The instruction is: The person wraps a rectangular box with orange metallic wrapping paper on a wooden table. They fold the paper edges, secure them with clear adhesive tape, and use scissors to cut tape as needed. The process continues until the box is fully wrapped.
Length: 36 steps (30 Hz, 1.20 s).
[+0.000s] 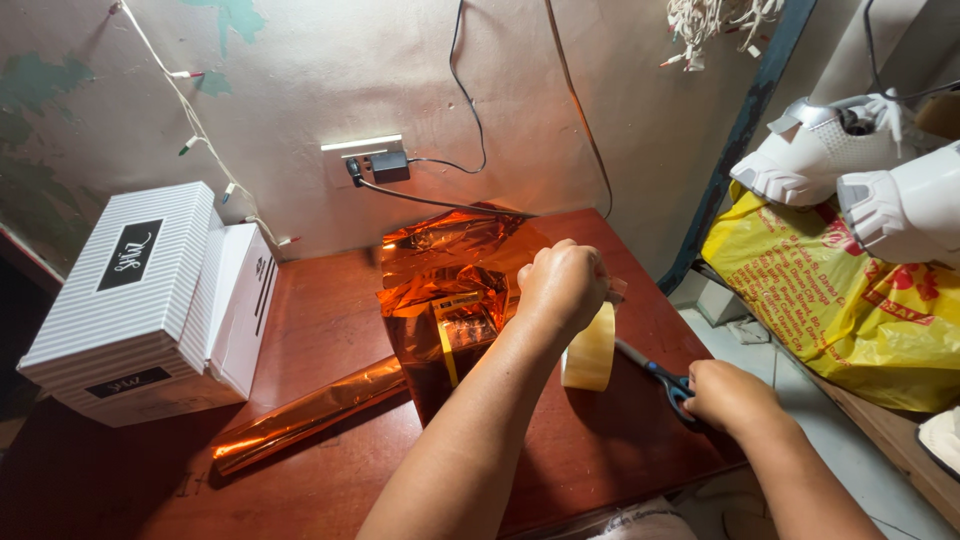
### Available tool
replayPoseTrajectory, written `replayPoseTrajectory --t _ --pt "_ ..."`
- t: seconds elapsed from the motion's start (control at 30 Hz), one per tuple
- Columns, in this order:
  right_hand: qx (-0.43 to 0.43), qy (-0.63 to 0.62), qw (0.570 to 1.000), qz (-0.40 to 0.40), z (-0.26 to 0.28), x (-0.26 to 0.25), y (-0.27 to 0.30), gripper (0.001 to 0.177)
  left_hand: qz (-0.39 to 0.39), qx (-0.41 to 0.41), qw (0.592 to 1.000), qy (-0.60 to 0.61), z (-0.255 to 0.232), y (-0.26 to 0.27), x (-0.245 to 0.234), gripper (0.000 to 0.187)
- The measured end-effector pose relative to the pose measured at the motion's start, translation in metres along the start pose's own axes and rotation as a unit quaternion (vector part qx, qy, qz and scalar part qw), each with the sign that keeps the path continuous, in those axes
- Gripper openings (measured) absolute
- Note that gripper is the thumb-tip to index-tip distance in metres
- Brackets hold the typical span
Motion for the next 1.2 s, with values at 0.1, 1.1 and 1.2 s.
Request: replayPoseTrajectory --t 0.1,1.1,1.2 --pt "-0.007 -0.068 0.998 -0.002 -0.014 0.0 -0.011 0.018 0.031 -0.004 1.0 0.003 0.001 -0.002 0.001 0.013" --pt "-0.164 -0.073 0.984 -0.02 0.098 -0.159 0.063 0.051 0.054 -0.003 0.998 -0.009 0.003 -0.009 -0.001 0.004" --pt "-0.157 -0.099 0.982 -0.02 0.094 -0.158 0.061 0.045 0.052 -0.002 0.999 -0.009 0.002 -0.009 -0.002 0.004"
Point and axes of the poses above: each hand's wrist, its own y-axis away from the middle knuckle, its own x-axis out of the palm, z = x × y, the point moved 5 cm from there along -y, towards the middle knuckle, and after that the axes turned 9 degrees about -y, right-handed, at the moved point
